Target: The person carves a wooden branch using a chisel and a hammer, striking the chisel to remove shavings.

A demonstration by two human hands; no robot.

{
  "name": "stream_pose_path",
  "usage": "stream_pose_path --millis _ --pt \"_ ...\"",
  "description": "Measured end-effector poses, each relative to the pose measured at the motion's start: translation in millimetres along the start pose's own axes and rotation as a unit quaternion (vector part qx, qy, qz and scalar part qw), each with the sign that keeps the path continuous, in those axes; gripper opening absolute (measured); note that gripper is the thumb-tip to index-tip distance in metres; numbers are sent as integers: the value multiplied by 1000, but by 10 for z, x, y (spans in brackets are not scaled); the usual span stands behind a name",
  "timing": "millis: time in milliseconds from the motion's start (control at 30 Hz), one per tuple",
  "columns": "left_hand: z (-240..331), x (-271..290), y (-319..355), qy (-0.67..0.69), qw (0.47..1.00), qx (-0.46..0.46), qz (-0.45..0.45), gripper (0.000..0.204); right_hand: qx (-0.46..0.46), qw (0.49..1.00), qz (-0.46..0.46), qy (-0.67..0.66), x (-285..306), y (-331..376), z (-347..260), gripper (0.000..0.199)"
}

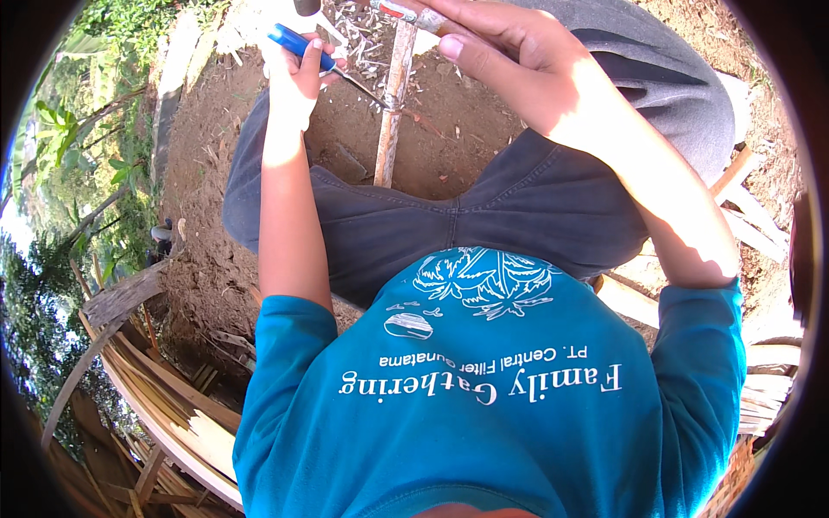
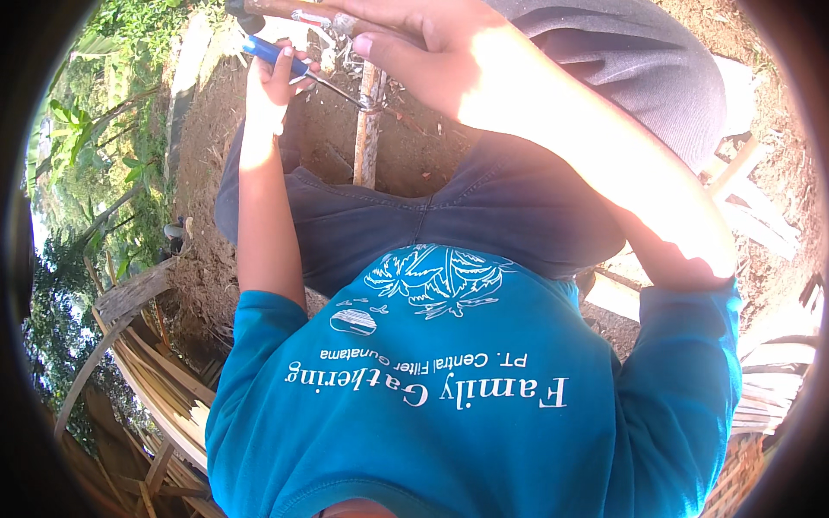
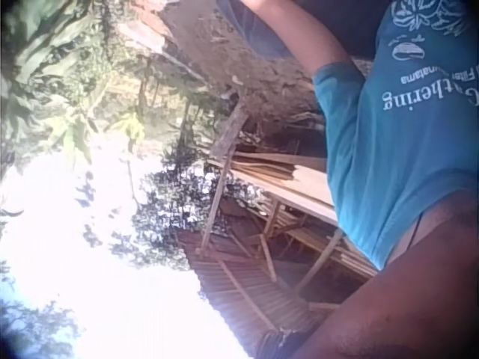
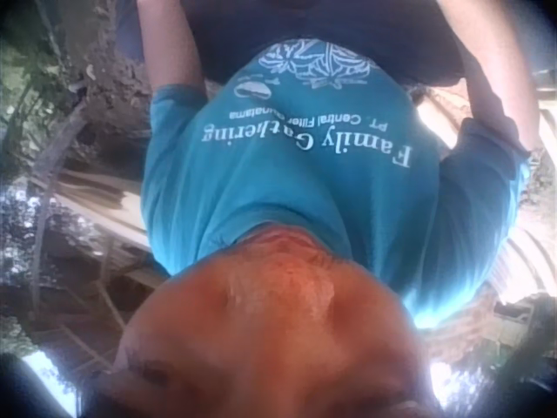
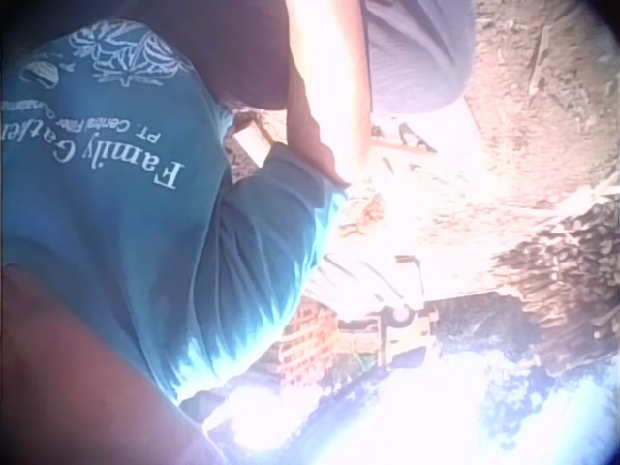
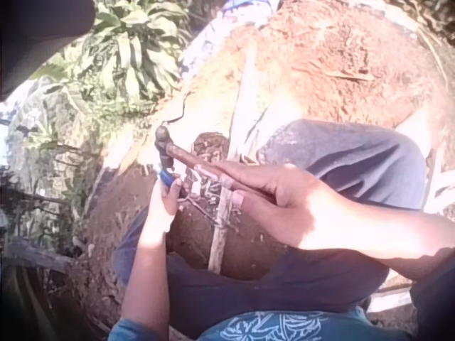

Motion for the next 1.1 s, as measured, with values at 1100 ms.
stream_pose_path --millis 1100 --pt "917 -378 1059 -214 954 -206 46 13 191 981 24 14 -254 183 -259 43"
Point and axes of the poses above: each hand's wrist, its own y-axis away from the middle knuckle, its own x-axis out of the back of the hand, z = x × y, the point moved 9 cm from there along -y, towards the middle knuckle, and after that the axes turned 14 degrees about -y, right-handed, at the moved point
